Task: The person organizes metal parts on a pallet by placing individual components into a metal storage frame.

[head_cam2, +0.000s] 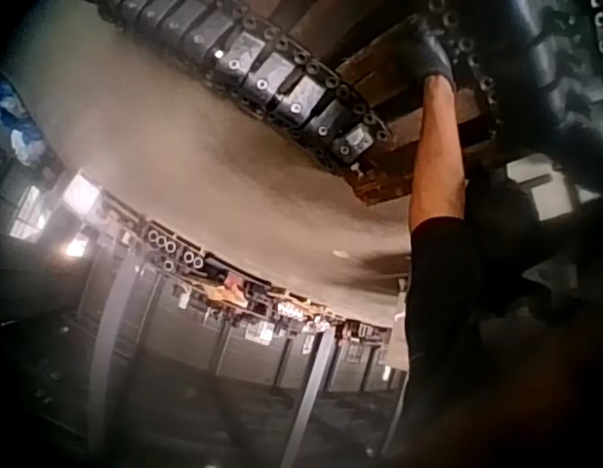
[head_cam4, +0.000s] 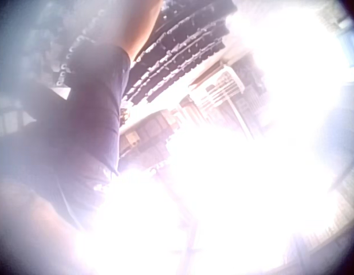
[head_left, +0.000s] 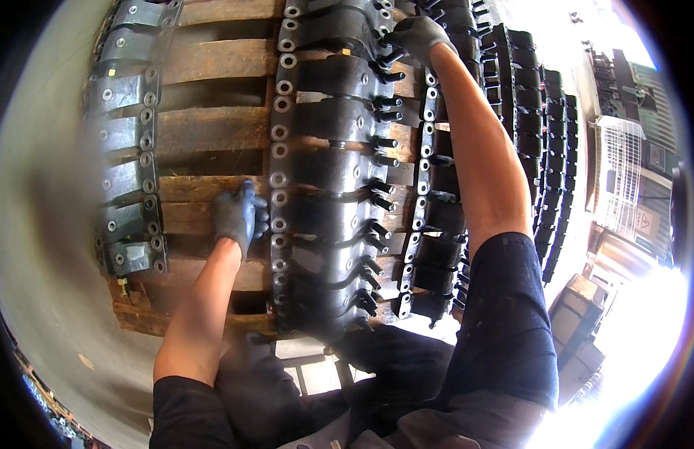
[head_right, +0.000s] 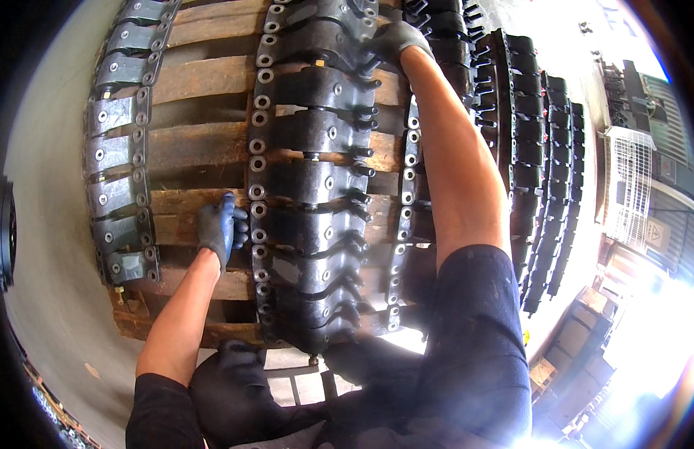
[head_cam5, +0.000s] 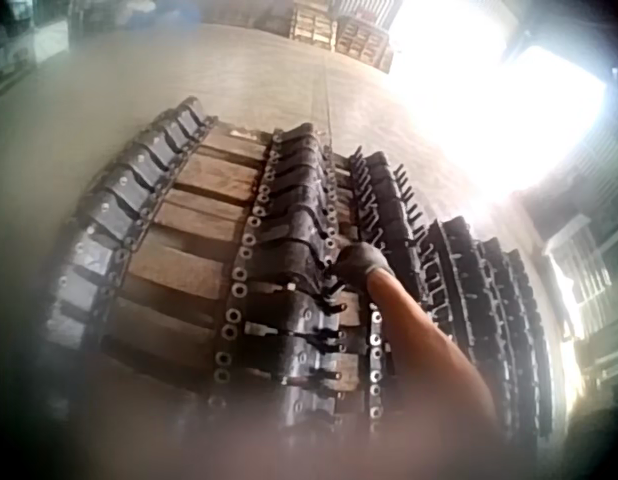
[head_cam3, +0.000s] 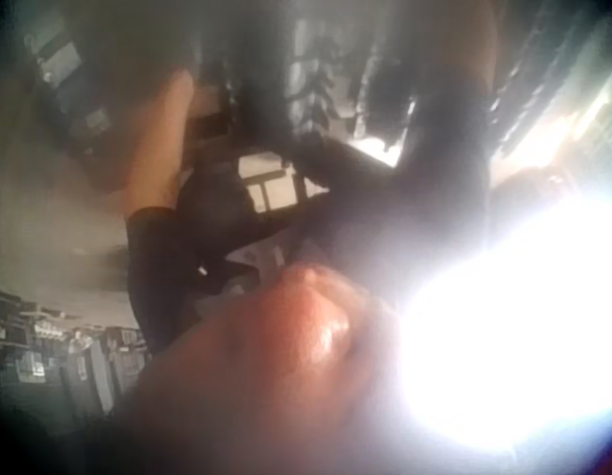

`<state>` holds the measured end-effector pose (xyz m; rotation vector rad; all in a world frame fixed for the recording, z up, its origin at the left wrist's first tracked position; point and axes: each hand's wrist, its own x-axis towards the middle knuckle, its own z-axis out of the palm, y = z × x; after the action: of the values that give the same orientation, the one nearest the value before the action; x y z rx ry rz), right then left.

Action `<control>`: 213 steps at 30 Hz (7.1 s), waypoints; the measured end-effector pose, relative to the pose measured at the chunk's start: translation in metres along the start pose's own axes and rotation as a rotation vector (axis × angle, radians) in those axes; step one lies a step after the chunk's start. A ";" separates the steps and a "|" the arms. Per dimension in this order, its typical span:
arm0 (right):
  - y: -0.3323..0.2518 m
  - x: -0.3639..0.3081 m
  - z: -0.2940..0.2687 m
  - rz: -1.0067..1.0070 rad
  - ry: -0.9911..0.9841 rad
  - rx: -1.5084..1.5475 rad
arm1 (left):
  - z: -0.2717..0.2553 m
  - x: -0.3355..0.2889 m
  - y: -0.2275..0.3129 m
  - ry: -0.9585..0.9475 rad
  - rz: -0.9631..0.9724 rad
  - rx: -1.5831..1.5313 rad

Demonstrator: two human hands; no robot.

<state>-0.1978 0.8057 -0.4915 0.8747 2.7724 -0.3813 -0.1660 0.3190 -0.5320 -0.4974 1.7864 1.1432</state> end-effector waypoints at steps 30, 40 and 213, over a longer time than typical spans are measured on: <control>0.008 -0.014 -0.025 0.027 0.188 0.265 | -0.001 0.004 -0.007 0.001 0.013 -0.026; -0.024 -0.007 -0.043 0.264 0.065 0.371 | 0.003 0.003 -0.003 -0.006 0.008 -0.002; 0.233 -0.648 0.132 0.806 0.032 0.052 | 0.027 -0.444 -0.113 -0.964 1.572 0.432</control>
<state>0.4738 0.6056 -0.4809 1.8825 2.1762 -0.2826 0.1464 0.2264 -0.2083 1.7283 1.2122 1.4175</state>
